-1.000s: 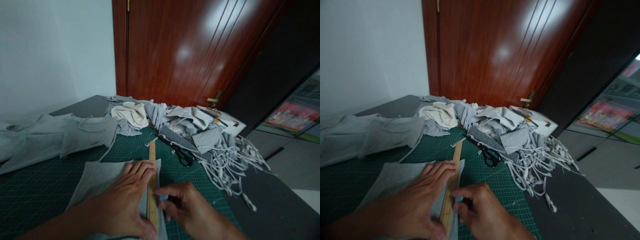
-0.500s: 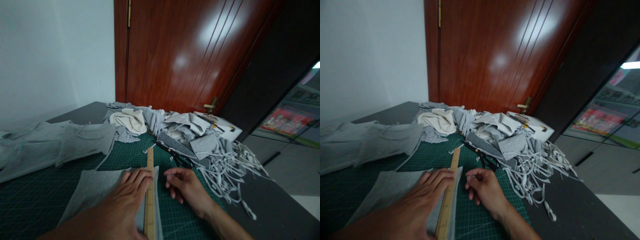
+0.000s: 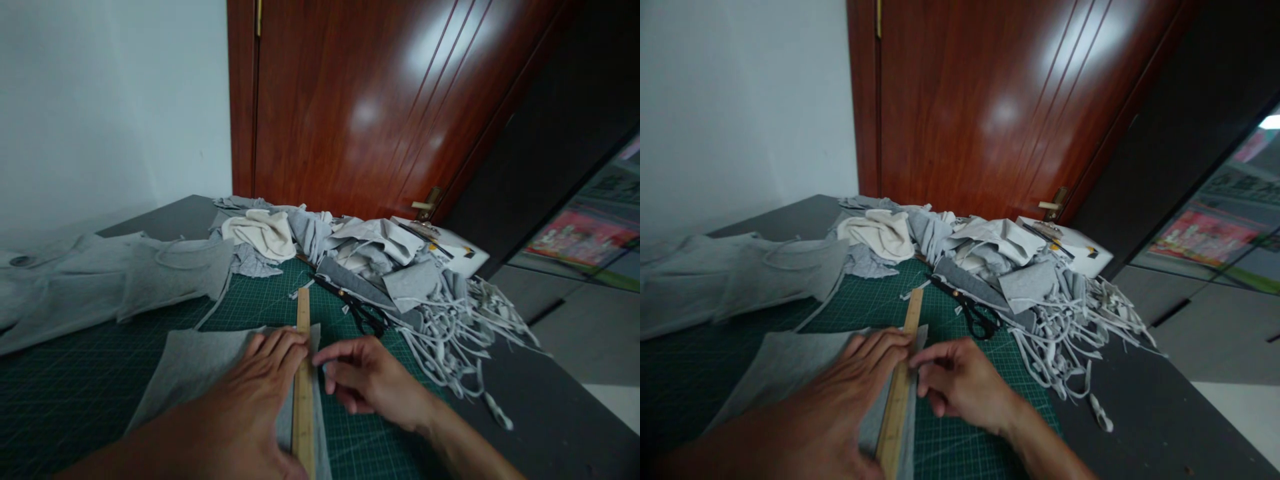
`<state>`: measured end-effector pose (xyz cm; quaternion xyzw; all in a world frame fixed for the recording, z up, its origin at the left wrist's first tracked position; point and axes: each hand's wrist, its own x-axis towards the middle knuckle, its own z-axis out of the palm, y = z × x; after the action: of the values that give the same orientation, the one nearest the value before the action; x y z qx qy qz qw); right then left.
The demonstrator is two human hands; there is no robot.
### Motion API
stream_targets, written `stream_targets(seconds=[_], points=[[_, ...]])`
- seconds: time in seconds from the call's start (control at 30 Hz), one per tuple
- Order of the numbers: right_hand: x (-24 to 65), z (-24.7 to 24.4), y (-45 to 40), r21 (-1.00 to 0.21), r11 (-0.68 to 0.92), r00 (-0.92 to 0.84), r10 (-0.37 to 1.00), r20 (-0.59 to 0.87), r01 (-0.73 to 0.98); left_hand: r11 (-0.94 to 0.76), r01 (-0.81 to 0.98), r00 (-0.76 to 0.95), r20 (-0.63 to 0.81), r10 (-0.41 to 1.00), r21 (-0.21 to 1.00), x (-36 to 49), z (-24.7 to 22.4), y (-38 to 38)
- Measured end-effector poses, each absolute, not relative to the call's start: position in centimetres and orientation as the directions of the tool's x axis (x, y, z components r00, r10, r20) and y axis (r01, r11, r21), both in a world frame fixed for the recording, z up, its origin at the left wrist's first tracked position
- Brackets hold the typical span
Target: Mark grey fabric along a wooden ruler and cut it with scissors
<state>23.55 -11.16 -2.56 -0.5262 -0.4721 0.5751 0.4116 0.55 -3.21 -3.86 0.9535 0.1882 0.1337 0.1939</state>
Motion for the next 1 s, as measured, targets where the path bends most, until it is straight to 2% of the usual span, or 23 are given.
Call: stream_targets(seconds=[0.07, 0.17, 0.4, 0.77, 1.0], points=[[23.2, -2.7, -12.0, -0.964, -0.24, -0.194, 0.946, -0.259, 0.118, -0.854, 0.31, 0.888, 0.193, 0.417, 0.418, 0.6, -4.0, -3.2], [22.7, -3.2, -13.1, -0.952, -0.233, -0.214, 0.937, -0.275, 0.2, -0.854, 0.308, 0.885, 0.204, 0.419, 0.419, 0.7, -4.2, -3.1], [21.1, -5.3, -15.0, -0.964, -0.266, -0.169, 0.95, -0.264, 0.008, -0.838, 0.332, 0.89, 0.15, 0.43, 0.433, 1.1, -3.3, -3.3], [21.5, -7.5, -15.7, -0.949, -0.304, -0.188, 0.931, -0.314, 0.083, -0.835, 0.373, 0.894, 0.085, 0.44, 0.404, 1.3, -3.0, -3.5], [21.6, -7.6, -15.5, -0.956, -0.292, -0.206, 0.934, -0.293, 0.035, -0.857, 0.338, 0.897, 0.142, 0.418, 0.39, 1.1, -3.3, -3.1]])
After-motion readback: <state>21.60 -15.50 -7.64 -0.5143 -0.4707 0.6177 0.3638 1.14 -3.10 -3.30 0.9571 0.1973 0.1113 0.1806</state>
